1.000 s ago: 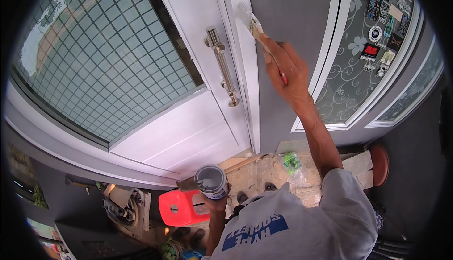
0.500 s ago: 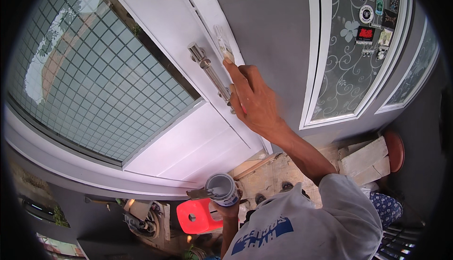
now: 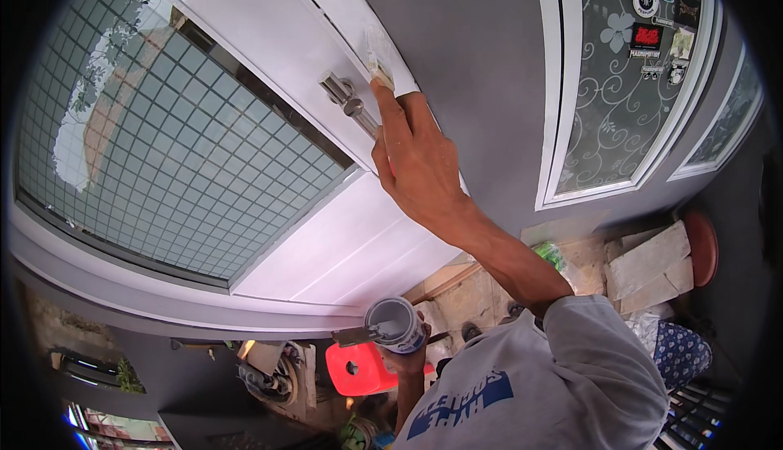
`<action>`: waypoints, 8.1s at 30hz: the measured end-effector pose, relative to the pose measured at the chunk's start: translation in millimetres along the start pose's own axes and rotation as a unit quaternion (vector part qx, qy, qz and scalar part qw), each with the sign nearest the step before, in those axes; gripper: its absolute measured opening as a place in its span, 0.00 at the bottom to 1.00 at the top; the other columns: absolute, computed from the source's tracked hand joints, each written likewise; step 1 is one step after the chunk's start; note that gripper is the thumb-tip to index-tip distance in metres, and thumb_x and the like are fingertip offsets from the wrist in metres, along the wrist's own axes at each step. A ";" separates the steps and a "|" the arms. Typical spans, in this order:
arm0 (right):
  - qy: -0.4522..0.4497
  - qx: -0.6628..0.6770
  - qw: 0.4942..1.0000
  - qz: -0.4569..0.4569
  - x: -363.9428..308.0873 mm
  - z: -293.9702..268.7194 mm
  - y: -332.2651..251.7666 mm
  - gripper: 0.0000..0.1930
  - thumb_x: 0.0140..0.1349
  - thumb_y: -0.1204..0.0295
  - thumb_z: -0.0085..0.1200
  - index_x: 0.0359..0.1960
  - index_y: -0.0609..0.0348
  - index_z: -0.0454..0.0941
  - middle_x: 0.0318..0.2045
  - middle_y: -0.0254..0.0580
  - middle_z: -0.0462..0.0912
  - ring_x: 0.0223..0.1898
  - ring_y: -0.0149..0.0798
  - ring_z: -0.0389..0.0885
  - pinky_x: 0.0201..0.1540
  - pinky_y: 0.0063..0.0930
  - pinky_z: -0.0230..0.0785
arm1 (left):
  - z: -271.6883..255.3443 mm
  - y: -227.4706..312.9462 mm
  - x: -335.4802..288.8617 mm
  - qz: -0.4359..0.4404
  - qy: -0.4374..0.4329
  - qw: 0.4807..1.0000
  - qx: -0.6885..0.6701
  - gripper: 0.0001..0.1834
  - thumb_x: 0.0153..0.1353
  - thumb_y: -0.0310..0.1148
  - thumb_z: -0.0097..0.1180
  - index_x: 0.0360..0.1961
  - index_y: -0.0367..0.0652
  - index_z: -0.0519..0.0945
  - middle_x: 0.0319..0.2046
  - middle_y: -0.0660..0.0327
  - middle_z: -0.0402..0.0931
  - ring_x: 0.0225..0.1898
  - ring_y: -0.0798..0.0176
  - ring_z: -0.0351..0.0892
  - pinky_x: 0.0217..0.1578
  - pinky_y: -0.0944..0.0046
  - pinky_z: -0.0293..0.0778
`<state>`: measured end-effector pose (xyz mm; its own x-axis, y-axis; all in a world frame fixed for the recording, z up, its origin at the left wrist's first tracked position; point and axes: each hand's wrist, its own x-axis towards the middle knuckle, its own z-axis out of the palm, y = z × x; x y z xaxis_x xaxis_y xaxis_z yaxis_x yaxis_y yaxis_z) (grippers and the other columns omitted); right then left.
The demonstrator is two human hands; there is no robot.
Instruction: The person paints the white frames of a window and a door on the exterior of a house using a paintbrush and a small paint can. The person moves a red stool to reach different areas and applies white paint to the trim.
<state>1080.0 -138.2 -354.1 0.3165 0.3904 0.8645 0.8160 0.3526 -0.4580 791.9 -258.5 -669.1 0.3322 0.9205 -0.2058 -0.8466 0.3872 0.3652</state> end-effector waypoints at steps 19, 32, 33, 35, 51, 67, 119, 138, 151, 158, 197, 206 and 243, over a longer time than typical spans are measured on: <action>-0.042 0.019 0.999 0.012 -22.9 -13.3 19.4 0.30 0.60 0.82 0.57 0.65 0.74 0.66 0.38 0.51 0.70 0.26 0.39 0.76 0.19 0.31 0.71 | 10.5 -6.3 13.0 -0.006 -0.021 0.999 -0.023 0.44 0.56 0.69 0.59 0.68 0.56 0.71 0.62 0.56 0.75 0.62 0.39 0.73 0.54 0.38 0.74; -0.071 0.035 0.997 -0.015 -24.1 -22.7 13.9 0.29 0.61 0.80 0.57 0.65 0.74 0.67 0.38 0.49 0.73 0.32 0.40 0.78 0.24 0.31 0.74 | 7.9 -7.6 16.9 0.001 -0.021 1.000 -0.007 0.42 0.58 0.69 0.57 0.68 0.57 0.72 0.63 0.58 0.74 0.63 0.39 0.72 0.54 0.38 0.74; -0.081 0.026 0.996 -0.006 -28.1 -21.9 16.6 0.29 0.61 0.80 0.57 0.65 0.74 0.67 0.39 0.49 0.73 0.33 0.40 0.78 0.24 0.31 0.74 | 7.8 -8.2 17.0 0.001 -0.018 1.000 -0.014 0.42 0.58 0.69 0.57 0.68 0.57 0.72 0.63 0.58 0.74 0.63 0.39 0.72 0.53 0.38 0.74; -0.100 0.010 0.995 0.014 -50.4 -18.1 27.1 0.29 0.61 0.79 0.57 0.65 0.73 0.67 0.39 0.48 0.73 0.34 0.39 0.78 0.25 0.31 0.75 | 10.4 -7.8 17.3 0.003 -0.014 1.000 -0.020 0.42 0.58 0.69 0.58 0.68 0.58 0.72 0.63 0.59 0.75 0.63 0.39 0.72 0.53 0.38 0.74; -0.153 -0.002 0.988 0.025 -92.8 -28.0 53.7 0.29 0.59 0.80 0.59 0.64 0.71 0.69 0.39 0.48 0.74 0.34 0.43 0.79 0.29 0.33 0.78 | 34.4 -17.9 19.2 -0.001 -0.047 0.999 -0.026 0.39 0.56 0.67 0.61 0.61 0.53 0.77 0.57 0.53 0.77 0.62 0.42 0.70 0.55 0.42 0.72; -0.173 0.001 0.985 0.030 -119.4 -31.6 78.0 0.28 0.61 0.78 0.57 0.64 0.67 0.70 0.39 0.46 0.75 0.36 0.44 0.80 0.31 0.36 0.78 | 33.4 -67.6 -7.8 0.019 -0.054 0.998 -0.038 0.43 0.56 0.68 0.60 0.66 0.51 0.74 0.59 0.50 0.76 0.63 0.39 0.71 0.57 0.39 0.72; -0.019 0.067 0.994 -0.084 -17.7 -38.2 38.7 0.25 0.61 0.81 0.59 0.61 0.69 0.74 0.36 0.44 0.73 0.30 0.37 0.78 0.21 0.27 0.75 | 18.7 -87.9 -41.3 0.051 -0.042 0.998 -0.024 0.45 0.55 0.70 0.62 0.69 0.59 0.71 0.63 0.58 0.75 0.65 0.40 0.70 0.57 0.37 0.73; 0.006 0.073 0.996 -0.056 24.1 -24.7 16.8 0.26 0.59 0.82 0.59 0.61 0.71 0.73 0.37 0.46 0.72 0.29 0.37 0.78 0.18 0.28 0.74 | 24.4 -83.6 -35.7 0.046 -0.038 0.997 -0.041 0.44 0.54 0.65 0.63 0.67 0.52 0.72 0.62 0.52 0.73 0.67 0.40 0.67 0.60 0.37 0.70; -0.040 0.086 0.995 -0.003 -9.5 -33.0 43.6 0.25 0.61 0.81 0.59 0.62 0.70 0.72 0.38 0.47 0.73 0.27 0.39 0.80 0.21 0.31 0.75 | 20.6 -81.2 -30.5 0.038 -0.042 0.997 -0.051 0.48 0.53 0.65 0.65 0.70 0.52 0.69 0.64 0.51 0.70 0.68 0.40 0.66 0.59 0.37 0.71; -0.091 0.086 0.992 0.021 -29.0 -41.5 50.1 0.23 0.63 0.80 0.57 0.61 0.69 0.73 0.38 0.46 0.74 0.25 0.41 0.80 0.21 0.33 0.74 | 19.3 -81.1 -26.8 0.025 -0.045 0.997 -0.062 0.46 0.54 0.65 0.63 0.69 0.51 0.70 0.63 0.51 0.72 0.67 0.39 0.66 0.59 0.37 0.71; -0.146 0.051 0.980 -0.124 15.0 -57.8 61.0 0.18 0.59 0.77 0.57 0.53 0.64 0.82 0.32 0.41 0.81 0.24 0.41 0.79 0.27 0.37 0.75 | 22.4 -75.4 -13.2 0.045 -0.006 0.994 -0.097 0.42 0.58 0.67 0.59 0.67 0.52 0.72 0.61 0.56 0.76 0.60 0.42 0.74 0.51 0.41 0.74; -0.095 0.059 0.976 -0.186 111.8 -79.0 30.7 0.15 0.63 0.80 0.56 0.52 0.61 0.83 0.33 0.46 0.82 0.22 0.42 0.75 0.29 0.36 0.71 | 10.3 -81.7 -6.7 0.077 -0.004 0.996 -0.046 0.45 0.56 0.71 0.56 0.66 0.53 0.72 0.58 0.56 0.77 0.58 0.44 0.75 0.49 0.42 0.75; -0.193 0.041 0.972 -0.130 36.3 -87.3 33.0 0.19 0.63 0.81 0.56 0.56 0.60 0.80 0.31 0.42 0.78 0.24 0.40 0.76 0.26 0.35 0.70 | 14.7 -59.8 -14.2 0.067 -0.016 0.994 -0.084 0.37 0.63 0.65 0.52 0.62 0.49 0.74 0.55 0.54 0.78 0.55 0.42 0.77 0.47 0.42 0.77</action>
<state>1160.7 -186.6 -319.7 -0.1118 0.5634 0.8186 0.7983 0.5415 -0.2636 843.9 -294.0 -674.7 0.2227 0.9654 -0.1359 -0.9404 0.2495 0.2309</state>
